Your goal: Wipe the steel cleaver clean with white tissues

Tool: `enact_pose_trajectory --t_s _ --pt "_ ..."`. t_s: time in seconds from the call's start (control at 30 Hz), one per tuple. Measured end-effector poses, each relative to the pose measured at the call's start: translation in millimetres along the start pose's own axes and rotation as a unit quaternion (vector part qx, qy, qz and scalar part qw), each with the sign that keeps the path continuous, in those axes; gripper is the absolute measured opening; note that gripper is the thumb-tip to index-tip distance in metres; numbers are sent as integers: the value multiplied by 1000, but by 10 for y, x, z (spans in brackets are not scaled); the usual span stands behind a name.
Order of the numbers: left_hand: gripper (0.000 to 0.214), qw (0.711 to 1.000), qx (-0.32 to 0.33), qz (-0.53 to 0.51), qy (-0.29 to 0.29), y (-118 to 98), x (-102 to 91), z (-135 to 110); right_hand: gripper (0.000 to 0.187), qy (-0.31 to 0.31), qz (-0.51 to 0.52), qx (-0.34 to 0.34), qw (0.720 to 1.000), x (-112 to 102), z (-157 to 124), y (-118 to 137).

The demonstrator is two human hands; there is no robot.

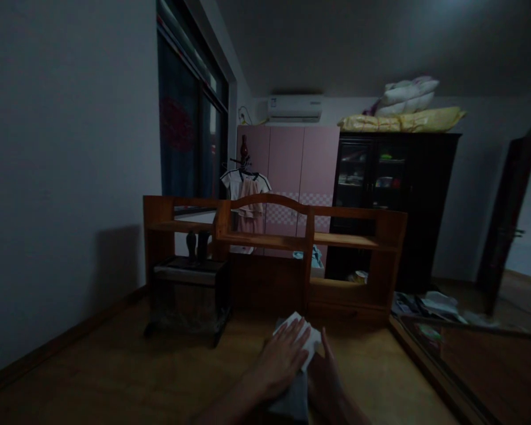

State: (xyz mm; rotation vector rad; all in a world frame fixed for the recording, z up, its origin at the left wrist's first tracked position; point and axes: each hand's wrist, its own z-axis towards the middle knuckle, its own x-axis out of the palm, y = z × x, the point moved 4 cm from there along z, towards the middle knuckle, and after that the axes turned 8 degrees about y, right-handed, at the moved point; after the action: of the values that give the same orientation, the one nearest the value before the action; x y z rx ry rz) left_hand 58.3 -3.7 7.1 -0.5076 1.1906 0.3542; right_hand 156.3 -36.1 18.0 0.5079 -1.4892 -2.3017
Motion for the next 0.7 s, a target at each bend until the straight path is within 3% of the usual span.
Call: enact_pose_trajectory --t_s 0.03,0.13,0.23,0.37,0.7 --pt "53 1000 -5 -10 2 39 18 -15 39 -2 3 -4 1000 6 8 -14" --pt "52 999 -6 -41 19 126 61 -95 20 -58 176 24 982 -39 14 -132" --pt "50 997 -12 -61 33 165 63 -161 22 -64 236 38 969 -83 23 -230" --pt "51 998 -22 -65 12 186 36 -173 26 -79 371 52 924 -120 41 -343" --pt "55 999 28 19 -11 292 175 -107 24 -70 423 86 899 -172 73 -434"
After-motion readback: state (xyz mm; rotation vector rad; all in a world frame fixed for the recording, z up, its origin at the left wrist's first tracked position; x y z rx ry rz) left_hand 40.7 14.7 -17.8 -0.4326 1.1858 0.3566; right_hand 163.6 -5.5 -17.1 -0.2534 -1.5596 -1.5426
